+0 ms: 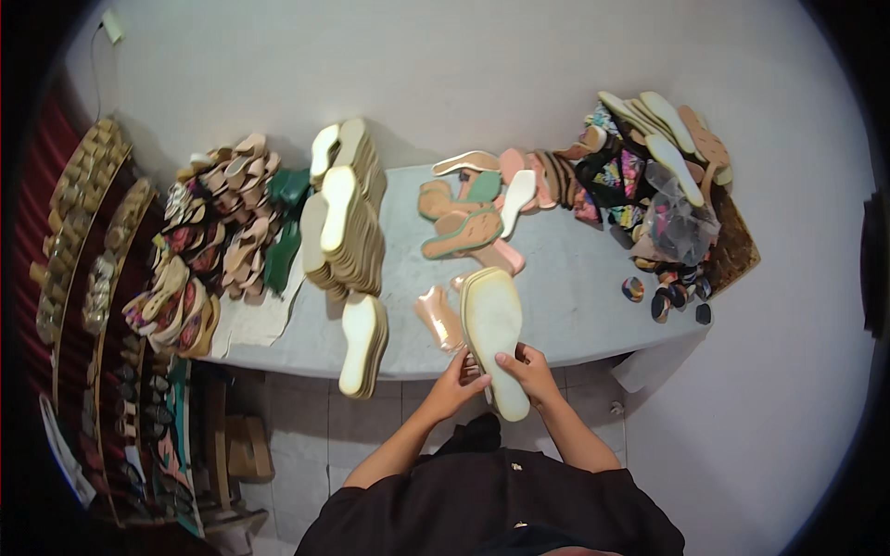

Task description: Sorting and stacking shoe insoles and components on a worktable.

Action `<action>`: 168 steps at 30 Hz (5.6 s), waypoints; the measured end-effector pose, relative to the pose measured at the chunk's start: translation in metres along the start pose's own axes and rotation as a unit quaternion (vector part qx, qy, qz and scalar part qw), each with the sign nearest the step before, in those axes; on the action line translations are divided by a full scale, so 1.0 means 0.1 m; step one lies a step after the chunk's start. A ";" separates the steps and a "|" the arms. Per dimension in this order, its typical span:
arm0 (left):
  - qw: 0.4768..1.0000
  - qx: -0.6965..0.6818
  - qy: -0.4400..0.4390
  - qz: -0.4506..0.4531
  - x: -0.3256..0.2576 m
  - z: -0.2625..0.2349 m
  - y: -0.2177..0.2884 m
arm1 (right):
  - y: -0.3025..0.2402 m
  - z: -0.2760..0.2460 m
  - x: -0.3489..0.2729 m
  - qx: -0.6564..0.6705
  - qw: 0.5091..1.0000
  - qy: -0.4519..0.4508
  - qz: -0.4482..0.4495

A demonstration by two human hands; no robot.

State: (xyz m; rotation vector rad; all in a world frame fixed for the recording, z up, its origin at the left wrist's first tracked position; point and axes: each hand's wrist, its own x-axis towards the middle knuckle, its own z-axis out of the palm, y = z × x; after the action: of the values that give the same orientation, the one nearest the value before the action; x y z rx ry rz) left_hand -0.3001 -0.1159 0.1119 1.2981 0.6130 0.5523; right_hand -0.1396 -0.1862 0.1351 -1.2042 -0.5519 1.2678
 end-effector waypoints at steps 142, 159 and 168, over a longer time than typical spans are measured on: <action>0.933 0.298 -0.081 0.186 2.46 0.70 0.40 | -2.16 -2.93 0.94 -0.433 0.679 0.490 -0.333; 0.887 0.450 -0.084 0.066 2.41 0.59 0.38 | -2.96 -4.38 1.87 -0.416 0.709 0.562 -0.093; 0.971 0.230 -0.033 0.055 2.76 1.10 0.25 | -2.02 -3.01 1.43 -0.154 0.863 0.350 -0.330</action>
State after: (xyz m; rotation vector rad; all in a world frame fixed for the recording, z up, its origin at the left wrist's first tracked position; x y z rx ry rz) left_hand -0.0257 -0.0005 0.1246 1.7895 0.6383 0.4699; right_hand 0.2453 -0.1377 0.1729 -1.4574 -0.5545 0.1179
